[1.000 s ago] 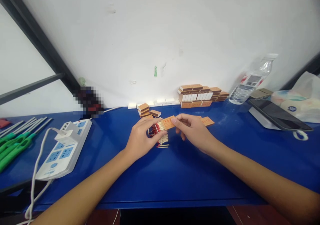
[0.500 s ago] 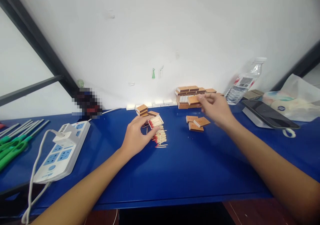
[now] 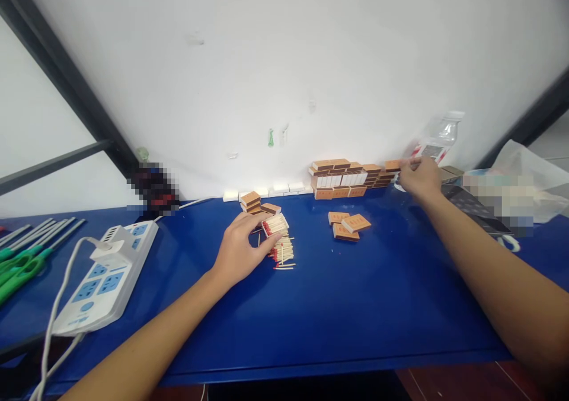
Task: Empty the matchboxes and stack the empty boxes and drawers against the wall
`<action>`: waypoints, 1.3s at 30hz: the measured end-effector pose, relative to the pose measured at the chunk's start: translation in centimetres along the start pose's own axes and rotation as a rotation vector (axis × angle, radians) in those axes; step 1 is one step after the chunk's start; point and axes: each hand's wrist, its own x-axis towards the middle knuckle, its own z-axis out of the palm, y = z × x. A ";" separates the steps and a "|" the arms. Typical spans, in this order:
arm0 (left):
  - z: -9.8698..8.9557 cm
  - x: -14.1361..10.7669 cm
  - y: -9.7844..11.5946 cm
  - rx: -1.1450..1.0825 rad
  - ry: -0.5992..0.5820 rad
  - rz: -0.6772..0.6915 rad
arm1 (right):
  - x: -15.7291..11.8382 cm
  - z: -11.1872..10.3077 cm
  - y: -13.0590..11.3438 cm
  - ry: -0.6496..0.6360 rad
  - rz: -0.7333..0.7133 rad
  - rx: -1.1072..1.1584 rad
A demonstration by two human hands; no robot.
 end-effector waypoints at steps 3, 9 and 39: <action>0.0 0.0 -0.1 -0.004 -0.011 0.001 | 0.4 0.7 0.4 0.014 0.064 -0.013; 0.1 -0.2 -0.2 0.004 -0.034 0.003 | 0.5 1.9 0.9 -0.015 0.038 -0.079; -0.2 -0.1 -0.1 -0.002 -0.043 0.101 | -4.1 -1.0 -0.5 -0.118 0.155 -0.257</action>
